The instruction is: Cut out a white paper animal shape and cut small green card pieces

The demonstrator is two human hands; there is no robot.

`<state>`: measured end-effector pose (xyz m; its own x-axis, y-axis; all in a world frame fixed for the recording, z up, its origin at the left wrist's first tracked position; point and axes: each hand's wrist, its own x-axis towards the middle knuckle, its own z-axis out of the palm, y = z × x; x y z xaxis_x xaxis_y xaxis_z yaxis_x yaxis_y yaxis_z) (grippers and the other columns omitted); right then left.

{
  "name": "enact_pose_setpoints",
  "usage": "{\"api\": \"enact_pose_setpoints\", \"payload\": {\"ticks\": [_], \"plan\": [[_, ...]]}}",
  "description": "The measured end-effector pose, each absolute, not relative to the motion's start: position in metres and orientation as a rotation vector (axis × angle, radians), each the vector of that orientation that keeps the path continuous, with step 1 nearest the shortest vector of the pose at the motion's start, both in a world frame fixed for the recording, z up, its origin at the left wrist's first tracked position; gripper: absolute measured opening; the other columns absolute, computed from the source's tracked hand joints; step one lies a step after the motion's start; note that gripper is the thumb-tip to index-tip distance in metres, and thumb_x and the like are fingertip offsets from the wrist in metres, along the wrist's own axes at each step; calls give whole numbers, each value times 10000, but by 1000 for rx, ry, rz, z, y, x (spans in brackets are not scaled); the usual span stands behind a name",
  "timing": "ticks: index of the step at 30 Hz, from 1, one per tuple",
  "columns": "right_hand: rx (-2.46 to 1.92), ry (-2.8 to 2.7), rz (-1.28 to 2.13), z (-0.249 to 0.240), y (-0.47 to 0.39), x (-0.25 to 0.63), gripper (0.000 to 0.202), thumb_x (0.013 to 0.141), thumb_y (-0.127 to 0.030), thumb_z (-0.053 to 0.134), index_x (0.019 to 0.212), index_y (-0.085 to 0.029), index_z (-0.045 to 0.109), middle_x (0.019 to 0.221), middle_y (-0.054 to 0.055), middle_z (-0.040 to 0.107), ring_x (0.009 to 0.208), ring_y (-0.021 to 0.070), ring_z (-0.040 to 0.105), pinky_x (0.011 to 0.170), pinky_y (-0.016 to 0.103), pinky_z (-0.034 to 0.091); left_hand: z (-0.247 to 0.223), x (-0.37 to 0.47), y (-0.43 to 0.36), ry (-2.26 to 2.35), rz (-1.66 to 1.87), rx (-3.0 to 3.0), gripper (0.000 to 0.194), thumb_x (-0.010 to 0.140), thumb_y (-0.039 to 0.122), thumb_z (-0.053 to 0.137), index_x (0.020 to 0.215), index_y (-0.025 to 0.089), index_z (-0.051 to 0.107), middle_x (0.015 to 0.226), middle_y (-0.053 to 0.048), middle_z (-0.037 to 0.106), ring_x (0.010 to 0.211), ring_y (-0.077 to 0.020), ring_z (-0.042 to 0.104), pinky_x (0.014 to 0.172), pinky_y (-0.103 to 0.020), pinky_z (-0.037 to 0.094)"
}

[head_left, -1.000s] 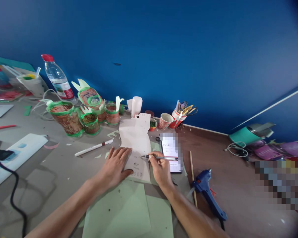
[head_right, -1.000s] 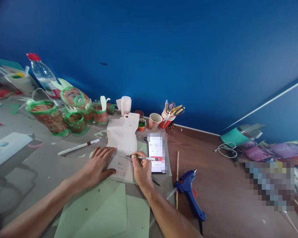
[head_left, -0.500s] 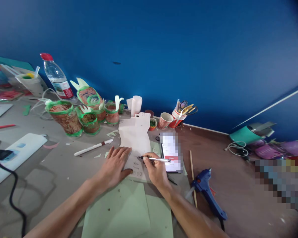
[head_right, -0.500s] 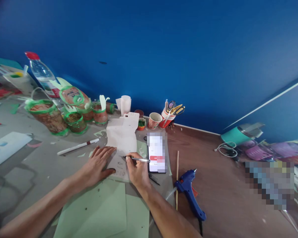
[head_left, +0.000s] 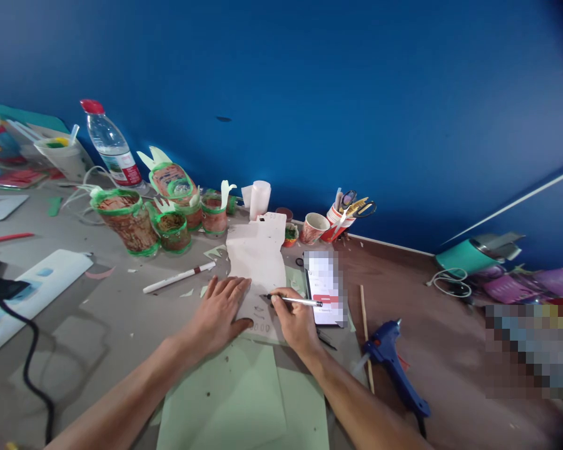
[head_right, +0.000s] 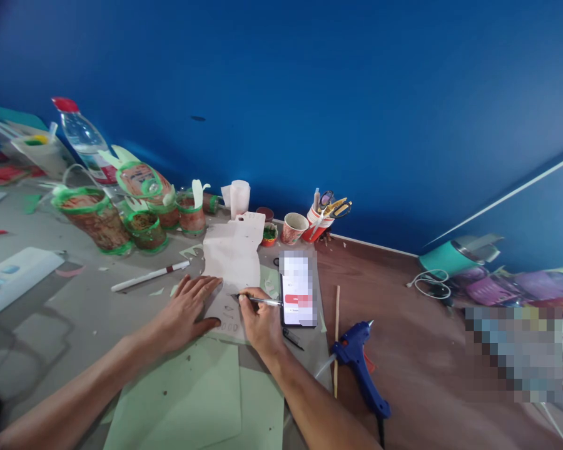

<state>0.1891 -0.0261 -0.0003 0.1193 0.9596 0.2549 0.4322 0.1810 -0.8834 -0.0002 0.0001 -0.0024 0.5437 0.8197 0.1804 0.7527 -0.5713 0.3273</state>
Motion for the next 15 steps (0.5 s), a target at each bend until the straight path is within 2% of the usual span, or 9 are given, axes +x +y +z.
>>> {"api": "enact_pose_setpoints", "payload": {"ticks": [5,15], "plan": [[-1413,-1490,664,-1,-26,189,166,835,-252,507,829,-179,656,775,44,679,704,172,617,656,261,486,-1,0,0,1329,450,2562,646,789,347,610,1355,157,363,1338,-136,507,1267,-302,395,1100,-515,176],[-1429,-1481,684,0,-27,190,176,835,-269,501,802,-175,646,712,30,655,621,154,584,583,242,459,-3,0,0,1338,443,2574,650,789,359,610,1358,166,364,1342,-131,506,1266,-300,399,1102,-508,174]]}}
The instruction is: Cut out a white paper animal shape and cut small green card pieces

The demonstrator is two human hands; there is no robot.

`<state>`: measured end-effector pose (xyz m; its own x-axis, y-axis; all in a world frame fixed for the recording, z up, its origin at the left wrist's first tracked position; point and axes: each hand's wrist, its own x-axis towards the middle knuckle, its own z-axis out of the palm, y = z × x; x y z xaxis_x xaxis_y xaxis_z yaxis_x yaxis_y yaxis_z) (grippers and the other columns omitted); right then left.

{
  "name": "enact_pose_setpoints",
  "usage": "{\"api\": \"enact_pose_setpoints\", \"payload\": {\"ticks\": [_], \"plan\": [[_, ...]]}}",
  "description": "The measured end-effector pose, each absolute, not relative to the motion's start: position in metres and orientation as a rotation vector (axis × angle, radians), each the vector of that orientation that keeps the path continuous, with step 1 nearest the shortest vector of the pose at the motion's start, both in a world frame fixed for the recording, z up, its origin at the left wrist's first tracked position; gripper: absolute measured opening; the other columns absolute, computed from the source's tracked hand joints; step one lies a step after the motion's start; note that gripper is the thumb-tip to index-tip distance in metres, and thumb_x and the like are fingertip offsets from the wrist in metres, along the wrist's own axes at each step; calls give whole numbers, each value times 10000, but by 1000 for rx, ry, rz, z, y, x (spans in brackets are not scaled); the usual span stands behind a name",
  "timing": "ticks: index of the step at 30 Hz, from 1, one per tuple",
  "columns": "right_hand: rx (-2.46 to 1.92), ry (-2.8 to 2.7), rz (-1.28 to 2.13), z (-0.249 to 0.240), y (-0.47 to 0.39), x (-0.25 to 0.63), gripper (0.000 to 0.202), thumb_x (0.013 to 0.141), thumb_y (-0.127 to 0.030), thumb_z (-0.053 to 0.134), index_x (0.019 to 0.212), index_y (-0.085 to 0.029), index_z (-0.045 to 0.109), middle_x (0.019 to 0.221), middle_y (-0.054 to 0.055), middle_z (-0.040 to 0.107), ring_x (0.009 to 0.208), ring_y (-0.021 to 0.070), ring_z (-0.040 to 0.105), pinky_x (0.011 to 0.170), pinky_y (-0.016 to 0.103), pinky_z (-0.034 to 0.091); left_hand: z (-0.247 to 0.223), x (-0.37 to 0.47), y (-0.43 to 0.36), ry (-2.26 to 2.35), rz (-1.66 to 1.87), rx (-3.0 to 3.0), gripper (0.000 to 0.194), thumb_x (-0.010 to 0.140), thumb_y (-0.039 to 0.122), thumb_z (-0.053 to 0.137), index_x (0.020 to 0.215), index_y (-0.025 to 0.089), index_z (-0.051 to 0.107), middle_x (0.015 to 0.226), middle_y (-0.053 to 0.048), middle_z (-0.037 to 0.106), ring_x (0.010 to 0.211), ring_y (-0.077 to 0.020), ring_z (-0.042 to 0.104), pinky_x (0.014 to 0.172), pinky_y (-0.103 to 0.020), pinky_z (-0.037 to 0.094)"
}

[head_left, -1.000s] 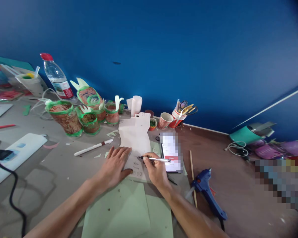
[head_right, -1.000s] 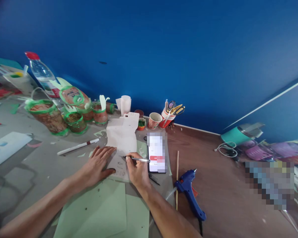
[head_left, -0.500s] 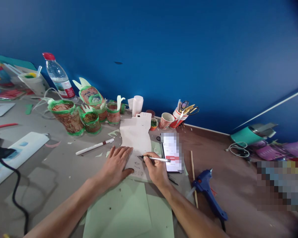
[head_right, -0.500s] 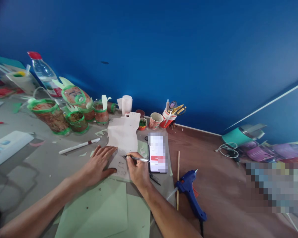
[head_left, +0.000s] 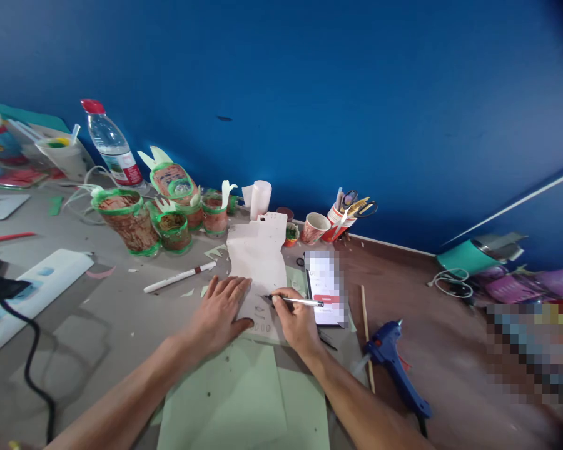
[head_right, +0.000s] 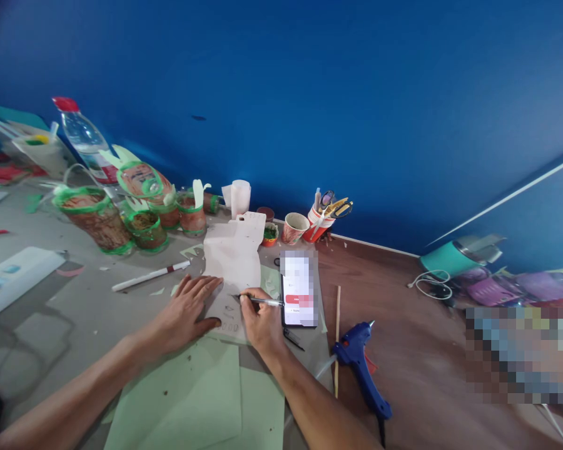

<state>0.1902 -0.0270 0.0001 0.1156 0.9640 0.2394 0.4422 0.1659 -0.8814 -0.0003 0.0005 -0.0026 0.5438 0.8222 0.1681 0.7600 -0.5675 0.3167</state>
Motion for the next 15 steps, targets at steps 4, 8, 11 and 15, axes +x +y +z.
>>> {"api": "enact_pose_setpoints", "payload": {"ticks": [4,8,11,15], "plan": [[-1441,-1470,703,0,-28,191,174,833,-279,506,806,-176,644,675,20,638,580,147,563,551,237,449,-2,0,1,1339,448,2572,648,786,368,609,1357,174,370,1328,-131,517,1259,-301,409,1098,-511,186],[-1439,-1463,699,1,-28,190,173,823,-280,510,800,-176,647,689,27,648,593,152,571,539,238,444,-2,0,0,1332,451,2578,657,785,369,609,1360,163,367,1335,-139,509,1263,-306,401,1099,-513,185],[-1436,-1456,692,1,-29,190,170,818,-276,511,793,-179,647,686,26,649,592,152,572,539,238,447,-3,-1,0,1334,461,2584,655,786,369,607,1363,174,367,1334,-135,509,1261,-304,404,1099,-508,189],[-1431,-1466,678,1,-28,190,172,820,-272,509,794,-174,648,702,33,655,599,152,571,542,238,452,-4,-2,0,1324,475,2589,661,788,372,604,1371,183,356,1332,-128,510,1262,-300,405,1095,-504,200]]}}
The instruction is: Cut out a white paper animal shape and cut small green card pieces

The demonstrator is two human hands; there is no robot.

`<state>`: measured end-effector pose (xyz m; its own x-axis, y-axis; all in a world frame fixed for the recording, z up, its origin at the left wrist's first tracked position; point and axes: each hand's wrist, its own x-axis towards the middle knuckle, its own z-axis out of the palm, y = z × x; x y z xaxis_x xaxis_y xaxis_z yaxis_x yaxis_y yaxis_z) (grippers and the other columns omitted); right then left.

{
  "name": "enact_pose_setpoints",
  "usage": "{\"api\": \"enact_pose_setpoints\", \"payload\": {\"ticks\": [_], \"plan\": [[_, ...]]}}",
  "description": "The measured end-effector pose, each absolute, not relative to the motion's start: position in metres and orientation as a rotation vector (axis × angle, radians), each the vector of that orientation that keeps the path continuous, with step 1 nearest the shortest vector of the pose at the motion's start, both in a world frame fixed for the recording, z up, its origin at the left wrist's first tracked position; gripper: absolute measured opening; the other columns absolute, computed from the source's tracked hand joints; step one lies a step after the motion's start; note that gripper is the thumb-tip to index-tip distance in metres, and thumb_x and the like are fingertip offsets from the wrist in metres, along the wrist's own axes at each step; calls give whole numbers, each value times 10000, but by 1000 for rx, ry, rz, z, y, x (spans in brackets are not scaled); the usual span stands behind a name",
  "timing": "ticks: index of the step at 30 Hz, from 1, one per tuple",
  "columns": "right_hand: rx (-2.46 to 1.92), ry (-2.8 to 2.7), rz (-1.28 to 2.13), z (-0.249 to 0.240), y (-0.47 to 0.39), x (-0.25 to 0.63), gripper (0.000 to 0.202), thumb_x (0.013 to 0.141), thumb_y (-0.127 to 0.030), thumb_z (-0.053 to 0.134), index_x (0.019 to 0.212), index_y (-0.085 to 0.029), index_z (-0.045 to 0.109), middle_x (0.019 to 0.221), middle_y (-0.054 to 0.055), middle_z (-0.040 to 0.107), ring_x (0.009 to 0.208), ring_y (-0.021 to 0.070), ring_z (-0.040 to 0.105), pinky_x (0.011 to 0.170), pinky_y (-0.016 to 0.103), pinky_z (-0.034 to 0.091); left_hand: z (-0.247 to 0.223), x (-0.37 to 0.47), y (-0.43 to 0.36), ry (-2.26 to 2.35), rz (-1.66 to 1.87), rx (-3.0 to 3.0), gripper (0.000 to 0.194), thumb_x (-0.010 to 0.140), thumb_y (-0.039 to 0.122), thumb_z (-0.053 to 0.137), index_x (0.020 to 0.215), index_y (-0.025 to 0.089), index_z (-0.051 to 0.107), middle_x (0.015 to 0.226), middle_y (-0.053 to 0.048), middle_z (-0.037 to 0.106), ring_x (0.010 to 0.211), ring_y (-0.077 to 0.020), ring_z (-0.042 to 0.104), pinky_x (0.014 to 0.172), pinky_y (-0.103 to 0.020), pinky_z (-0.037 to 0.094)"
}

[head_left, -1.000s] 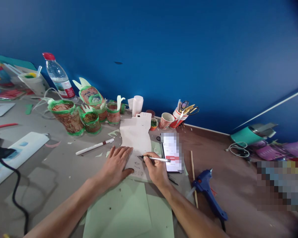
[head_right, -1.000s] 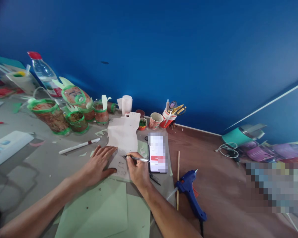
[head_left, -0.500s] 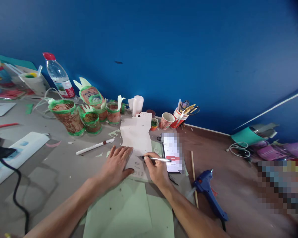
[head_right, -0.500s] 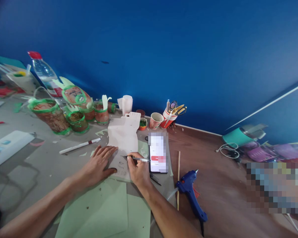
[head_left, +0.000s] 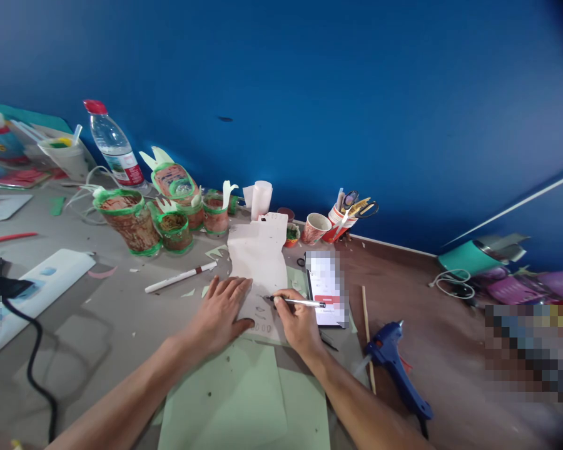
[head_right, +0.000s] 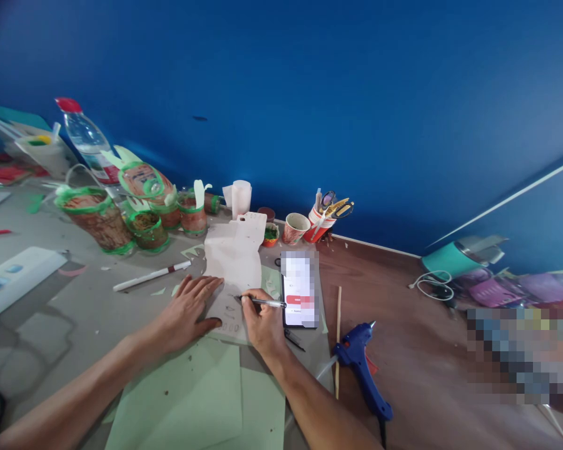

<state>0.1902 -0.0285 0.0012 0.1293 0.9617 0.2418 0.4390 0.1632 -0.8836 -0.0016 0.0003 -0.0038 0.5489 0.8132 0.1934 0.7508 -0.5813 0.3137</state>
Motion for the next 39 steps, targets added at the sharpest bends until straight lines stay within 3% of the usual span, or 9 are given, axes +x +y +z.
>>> {"api": "enact_pose_setpoints", "payload": {"ticks": [21,27,33,36,39], "plan": [[-1424,-1478,687,0,-28,190,171,827,-273,517,819,-185,663,754,38,675,673,168,603,624,253,473,-1,1,0,1346,441,2574,642,789,368,599,1357,169,377,1323,-134,519,1255,-310,411,1088,-513,209],[-1438,-1243,850,2,-26,190,205,784,-350,544,779,-168,640,558,-12,557,480,129,489,446,225,382,-2,-1,1,1328,459,2576,643,791,361,599,1363,181,368,1328,-132,514,1257,-305,409,1093,-505,202],[-1407,-1047,892,4,-21,194,225,761,-366,562,745,-156,641,658,18,605,541,127,516,472,224,394,-1,-1,1,1330,429,2559,639,794,343,599,1359,158,364,1341,-141,504,1271,-312,391,1089,-521,191],[-1377,-1009,894,5,-22,192,237,773,-375,570,798,-150,642,629,8,599,514,115,500,463,218,388,-3,-2,1,1324,452,2570,628,792,340,598,1351,163,376,1341,-139,506,1269,-314,393,1088,-524,190],[-1338,-995,908,6,-24,190,342,819,-428,542,978,-137,628,626,1,606,485,108,492,454,217,396,-4,-3,3,1308,475,2576,623,786,360,600,1340,161,393,1330,-141,514,1256,-316,408,1086,-523,194]]}}
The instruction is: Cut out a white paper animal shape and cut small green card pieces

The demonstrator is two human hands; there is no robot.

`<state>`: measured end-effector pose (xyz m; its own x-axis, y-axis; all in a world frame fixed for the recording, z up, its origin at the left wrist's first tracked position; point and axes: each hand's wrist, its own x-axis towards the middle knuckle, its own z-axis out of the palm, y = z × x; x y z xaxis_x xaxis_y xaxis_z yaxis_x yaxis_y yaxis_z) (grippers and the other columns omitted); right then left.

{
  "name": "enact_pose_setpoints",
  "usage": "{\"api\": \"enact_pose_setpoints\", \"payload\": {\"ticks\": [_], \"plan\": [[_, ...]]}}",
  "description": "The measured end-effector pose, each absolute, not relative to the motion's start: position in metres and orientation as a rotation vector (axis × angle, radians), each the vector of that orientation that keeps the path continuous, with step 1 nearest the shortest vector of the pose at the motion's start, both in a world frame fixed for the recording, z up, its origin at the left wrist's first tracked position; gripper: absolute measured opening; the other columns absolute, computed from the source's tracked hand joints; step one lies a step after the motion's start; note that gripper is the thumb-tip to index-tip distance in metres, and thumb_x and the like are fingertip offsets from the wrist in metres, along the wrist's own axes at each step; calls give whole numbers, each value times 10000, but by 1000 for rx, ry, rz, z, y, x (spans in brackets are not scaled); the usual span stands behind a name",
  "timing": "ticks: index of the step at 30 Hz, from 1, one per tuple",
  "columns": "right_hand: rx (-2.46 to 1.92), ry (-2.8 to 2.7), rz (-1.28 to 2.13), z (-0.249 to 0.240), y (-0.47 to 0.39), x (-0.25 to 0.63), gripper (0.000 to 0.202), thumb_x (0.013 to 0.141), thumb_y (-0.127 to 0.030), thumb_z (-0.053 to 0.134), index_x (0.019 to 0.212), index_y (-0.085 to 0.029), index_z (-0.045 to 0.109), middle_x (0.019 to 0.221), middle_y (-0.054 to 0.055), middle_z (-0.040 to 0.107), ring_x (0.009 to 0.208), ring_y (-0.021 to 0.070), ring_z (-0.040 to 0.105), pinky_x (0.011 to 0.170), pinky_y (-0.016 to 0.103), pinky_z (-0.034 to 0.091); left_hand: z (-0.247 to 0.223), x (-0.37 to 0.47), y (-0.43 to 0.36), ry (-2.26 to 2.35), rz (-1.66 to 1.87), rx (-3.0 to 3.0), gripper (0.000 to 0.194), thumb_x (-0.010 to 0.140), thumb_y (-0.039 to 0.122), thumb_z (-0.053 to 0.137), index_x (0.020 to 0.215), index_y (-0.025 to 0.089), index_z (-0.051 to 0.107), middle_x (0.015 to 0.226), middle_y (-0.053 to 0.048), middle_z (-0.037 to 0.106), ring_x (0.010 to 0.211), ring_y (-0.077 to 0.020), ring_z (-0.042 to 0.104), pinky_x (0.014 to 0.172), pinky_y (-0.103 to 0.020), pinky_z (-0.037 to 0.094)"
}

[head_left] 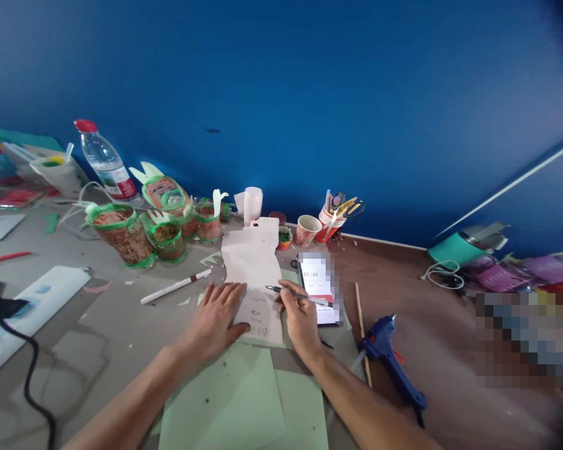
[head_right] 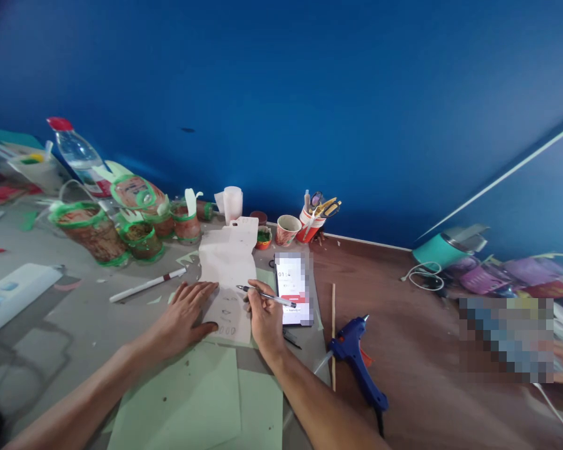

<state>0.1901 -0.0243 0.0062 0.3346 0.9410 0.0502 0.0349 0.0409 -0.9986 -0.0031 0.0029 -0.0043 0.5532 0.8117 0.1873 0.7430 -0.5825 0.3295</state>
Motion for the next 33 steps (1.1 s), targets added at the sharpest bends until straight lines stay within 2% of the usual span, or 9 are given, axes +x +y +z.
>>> {"api": "enact_pose_setpoints", "payload": {"ticks": [2,4,9,13,18,20,24,30,33], "plan": [[-1322,-1022,890,6,-26,189,410,867,-455,485,1102,-136,586,614,-7,604,474,110,488,460,222,410,-5,-4,4,1305,480,2575,634,780,367,602,1339,148,399,1320,-148,522,1245,-316,422,1084,-522,205],[-1326,-1095,823,5,-28,190,407,902,-447,444,1150,-148,567,618,-11,599,504,118,508,502,231,435,-6,-5,5,1302,497,2579,649,773,373,605,1344,144,397,1313,-152,526,1241,-317,430,1082,-521,214],[-1286,-1373,584,1,-28,194,355,922,-338,412,1218,-164,503,826,36,612,730,163,597,688,285,483,-10,-7,8,1313,558,2564,645,774,402,597,1345,176,402,1305,-146,531,1225,-321,445,1072,-520,235],[-1323,-1498,428,-5,-23,196,397,881,-234,407,1267,-142,427,849,57,613,775,197,605,728,336,492,-12,-11,13,1334,604,2547,652,758,380,611,1340,168,406,1282,-150,542,1218,-326,451,1066,-532,238],[-1457,-1648,221,-13,-22,193,549,778,-152,472,1318,-119,381,1125,156,584,1007,271,571,861,415,475,-14,-14,20,1326,678,2546,644,744,338,615,1331,163,414,1276,-165,542,1194,-337,469,1037,-540,277],[-1501,-1697,172,-13,-24,191,595,743,-119,487,1328,-113,376,1158,170,570,1045,289,549,878,433,466,-15,-14,21,1319,696,2551,631,749,330,608,1327,163,417,1272,-165,544,1191,-338,472,1032,-540,284],[-1531,-1669,188,-13,-24,189,601,702,-87,496,1295,-111,403,1150,176,577,1043,294,547,884,442,458,-18,-15,22,1324,729,2568,613,761,322,592,1328,168,415,1271,-161,545,1186,-338,474,1023,-545,296],[-1489,-1513,325,-11,-13,190,455,732,-91,439,1184,-143,444,858,70,631,727,206,608,681,332,506,-22,-17,26,1319,764,2578,607,755,341,598,1311,165,432,1261,-169,551,1154,-342,496,992,-550,338],[-1470,-1432,349,-7,-11,191,408,756,-102,419,1160,-152,445,842,54,613,720,183,603,663,297,499,-22,-18,28,1335,807,2571,602,754,353,598,1303,162,439,1257,-172,552,1153,-340,498,997,-557,334]]}}
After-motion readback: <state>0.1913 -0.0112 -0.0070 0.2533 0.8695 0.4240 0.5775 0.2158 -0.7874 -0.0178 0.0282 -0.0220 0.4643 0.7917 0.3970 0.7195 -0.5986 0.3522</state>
